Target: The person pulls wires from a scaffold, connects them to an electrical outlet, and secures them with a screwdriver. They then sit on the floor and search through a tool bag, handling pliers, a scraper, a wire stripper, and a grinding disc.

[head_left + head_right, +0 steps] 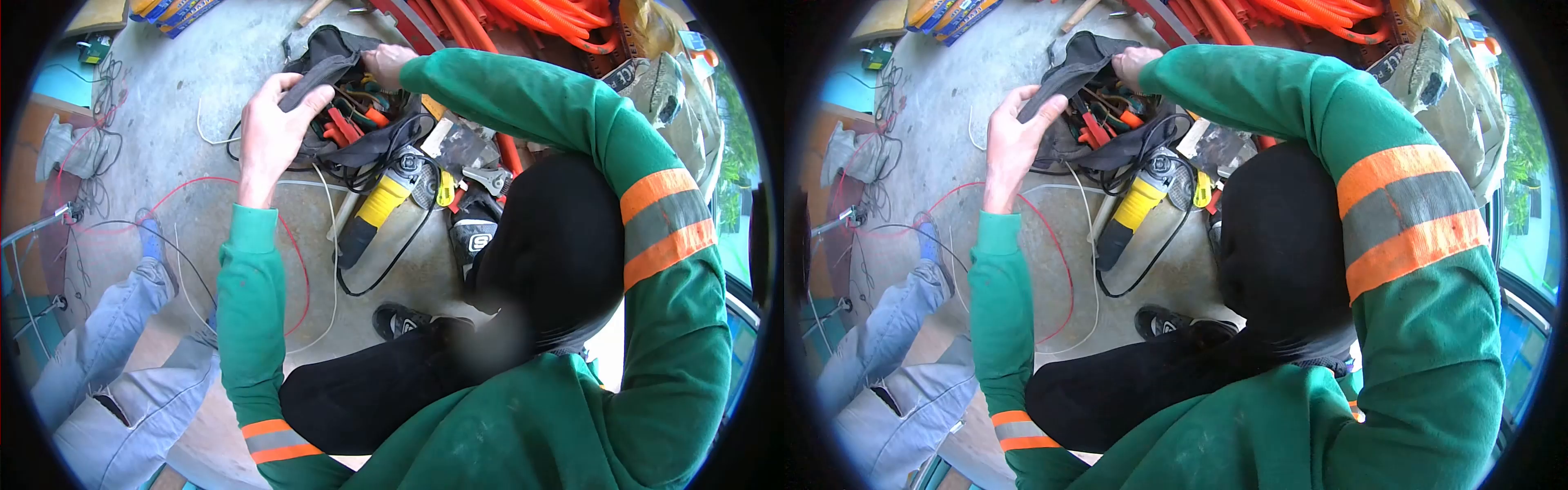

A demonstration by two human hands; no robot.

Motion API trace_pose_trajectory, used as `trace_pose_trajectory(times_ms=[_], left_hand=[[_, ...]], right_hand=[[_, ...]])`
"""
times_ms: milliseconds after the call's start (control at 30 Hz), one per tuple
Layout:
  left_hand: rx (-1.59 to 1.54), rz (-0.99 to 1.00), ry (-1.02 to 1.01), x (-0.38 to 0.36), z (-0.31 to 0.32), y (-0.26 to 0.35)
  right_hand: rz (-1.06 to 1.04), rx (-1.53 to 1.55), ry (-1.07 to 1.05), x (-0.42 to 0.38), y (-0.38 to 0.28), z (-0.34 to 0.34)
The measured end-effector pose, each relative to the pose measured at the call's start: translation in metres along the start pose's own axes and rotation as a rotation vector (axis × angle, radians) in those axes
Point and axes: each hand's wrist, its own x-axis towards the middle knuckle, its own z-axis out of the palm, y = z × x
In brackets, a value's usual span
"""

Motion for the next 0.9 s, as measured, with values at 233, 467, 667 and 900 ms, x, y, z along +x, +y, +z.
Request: trace_pose_trajectory(times_ms=[233,467,667,900], left_hand=[[0.357,0.042,0.069,0.020,-0.002,0.024],[0.225,0.166,0.067,0.046,0.015,0.019],[0.117,0.105,-0.059,0.040,0.019,0.025],[-0.121,-0.255,-0.021,-0.005,0.021,0.037]], right_hand=[[-0.131,-0.112,0.104,0.023,0.020,-0.023],[-0.341,-0.069,0.077,-0.049,0.044,0.003],[-0.341,-0.316,0.007,-0.127,0.067,0.024],[-0.182,-0.242,0.195,-0.175,0.039,0.043]])
